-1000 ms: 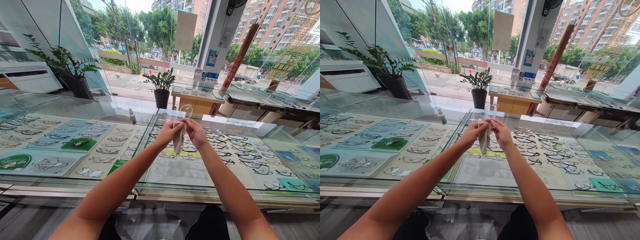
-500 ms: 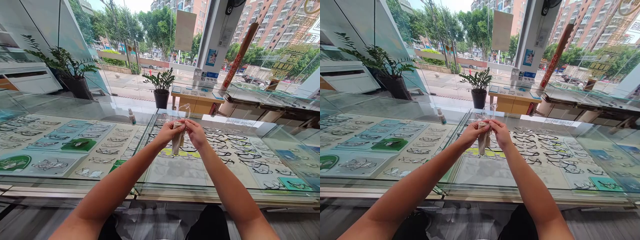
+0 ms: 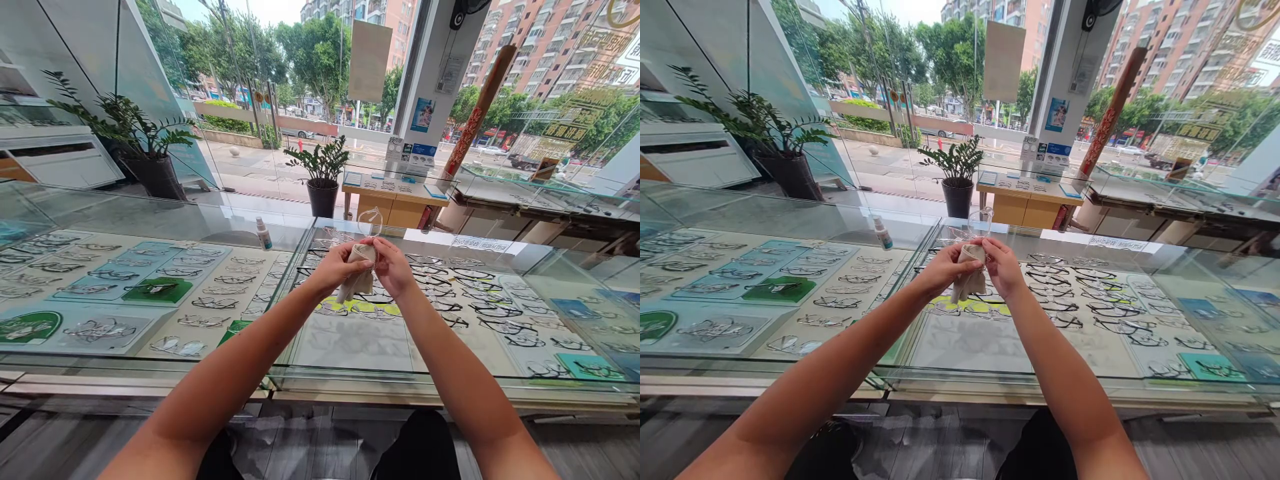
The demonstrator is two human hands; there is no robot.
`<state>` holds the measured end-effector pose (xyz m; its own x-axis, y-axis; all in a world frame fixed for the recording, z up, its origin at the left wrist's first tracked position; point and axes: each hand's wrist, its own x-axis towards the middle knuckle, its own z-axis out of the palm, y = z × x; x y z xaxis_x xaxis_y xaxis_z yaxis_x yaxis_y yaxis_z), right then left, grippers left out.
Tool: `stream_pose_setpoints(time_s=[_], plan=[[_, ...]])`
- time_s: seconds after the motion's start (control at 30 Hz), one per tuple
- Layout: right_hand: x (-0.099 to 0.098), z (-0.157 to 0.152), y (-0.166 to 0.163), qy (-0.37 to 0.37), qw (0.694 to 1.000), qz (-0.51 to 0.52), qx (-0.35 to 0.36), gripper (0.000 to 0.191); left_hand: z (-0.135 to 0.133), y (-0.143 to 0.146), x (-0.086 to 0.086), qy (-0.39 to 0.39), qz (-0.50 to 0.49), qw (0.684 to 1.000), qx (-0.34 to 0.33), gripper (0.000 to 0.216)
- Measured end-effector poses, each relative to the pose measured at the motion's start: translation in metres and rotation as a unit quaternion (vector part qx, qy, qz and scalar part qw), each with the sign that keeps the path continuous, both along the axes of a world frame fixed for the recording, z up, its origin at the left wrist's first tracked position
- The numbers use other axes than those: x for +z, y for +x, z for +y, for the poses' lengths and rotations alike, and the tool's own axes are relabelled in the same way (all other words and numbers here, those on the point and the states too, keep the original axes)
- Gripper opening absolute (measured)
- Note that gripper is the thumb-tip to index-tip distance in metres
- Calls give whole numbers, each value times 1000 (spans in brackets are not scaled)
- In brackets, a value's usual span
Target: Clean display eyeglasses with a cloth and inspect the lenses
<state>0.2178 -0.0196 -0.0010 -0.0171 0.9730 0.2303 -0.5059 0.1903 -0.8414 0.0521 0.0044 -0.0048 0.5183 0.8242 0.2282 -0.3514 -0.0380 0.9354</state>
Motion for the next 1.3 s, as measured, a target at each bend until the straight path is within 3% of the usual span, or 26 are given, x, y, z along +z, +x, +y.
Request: stream_pose_setpoints(time_s=[0.23,0.47,1.03,1.3], plan=[[-4,0,3,-33,998,29,32,25,-2,0,0,-18,19,999,-28,65],[-7,2,2,-41,998,38,21,27,-7,1,5,-8,57,998,-23,62],[-5,-1,-4,-35,999,34,24,37,-3,5,-1,6,45,999,14,64],[-4,-3,-4,-37,999,11,26,32,-6,8,1,0,31,999,22,65]])
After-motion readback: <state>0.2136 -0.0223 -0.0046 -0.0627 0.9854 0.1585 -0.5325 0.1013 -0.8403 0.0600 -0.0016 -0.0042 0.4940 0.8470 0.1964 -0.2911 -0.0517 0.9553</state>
